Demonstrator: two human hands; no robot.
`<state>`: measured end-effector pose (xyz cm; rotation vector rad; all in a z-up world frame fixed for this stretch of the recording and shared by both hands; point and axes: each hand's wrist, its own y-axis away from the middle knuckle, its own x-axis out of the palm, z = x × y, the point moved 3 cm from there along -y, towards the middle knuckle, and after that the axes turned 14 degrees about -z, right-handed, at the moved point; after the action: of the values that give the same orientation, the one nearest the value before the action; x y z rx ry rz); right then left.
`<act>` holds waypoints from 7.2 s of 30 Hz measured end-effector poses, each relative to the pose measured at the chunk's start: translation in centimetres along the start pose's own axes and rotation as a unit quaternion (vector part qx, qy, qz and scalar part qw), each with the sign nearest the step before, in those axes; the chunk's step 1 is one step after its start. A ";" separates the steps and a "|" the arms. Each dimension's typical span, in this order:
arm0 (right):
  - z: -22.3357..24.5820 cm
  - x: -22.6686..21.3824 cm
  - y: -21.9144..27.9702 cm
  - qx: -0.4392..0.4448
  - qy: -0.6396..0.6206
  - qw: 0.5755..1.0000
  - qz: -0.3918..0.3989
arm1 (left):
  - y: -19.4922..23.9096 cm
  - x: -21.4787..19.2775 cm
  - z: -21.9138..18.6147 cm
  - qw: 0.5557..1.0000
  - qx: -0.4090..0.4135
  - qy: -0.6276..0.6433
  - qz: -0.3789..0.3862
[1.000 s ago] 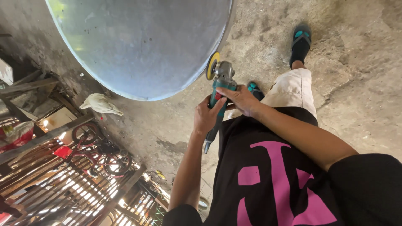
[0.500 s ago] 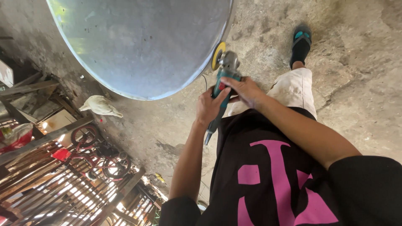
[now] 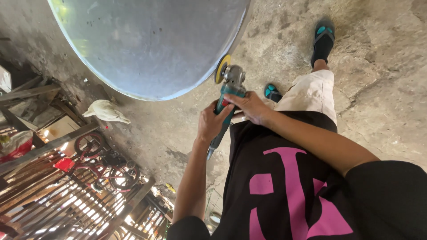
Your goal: Sanding the surface of a large circular metal dish using a handheld angle grinder.
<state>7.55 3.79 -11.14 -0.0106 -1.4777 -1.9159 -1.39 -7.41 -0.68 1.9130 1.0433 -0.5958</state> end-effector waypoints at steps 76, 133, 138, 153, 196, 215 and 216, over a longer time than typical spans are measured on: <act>5.1 -2.6 0.9 0.070 0.107 0.991 0.032 | 1.1 3.6 -2.8 0.996 -0.044 0.063 -0.036; 28.0 -9.8 -3.4 0.058 0.260 0.962 0.052 | -6.5 12.0 -21.6 0.974 -0.110 0.150 -0.129; 34.3 -9.6 -5.1 0.054 0.280 0.956 0.066 | -10.3 12.8 -25.7 0.974 -0.119 0.118 -0.151; 34.6 -9.7 -5.9 0.073 0.282 0.956 0.037 | -11.3 11.9 -26.6 0.971 -0.116 0.155 -0.142; 24.8 -9.2 -3.3 0.098 0.201 0.973 0.062 | -6.1 10.1 -19.9 0.983 -0.117 0.085 -0.113; 21.6 -8.6 -2.2 0.089 0.217 0.971 0.041 | -3.9 10.1 -17.2 0.980 -0.107 0.127 -0.114; 21.8 -8.9 -2.5 0.087 0.217 0.972 0.039 | -4.2 10.0 -17.5 0.980 -0.105 0.128 -0.113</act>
<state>4.23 27.19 -9.28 0.3991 -1.3152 -1.5909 0.64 13.10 -0.70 1.7272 1.4432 -0.3522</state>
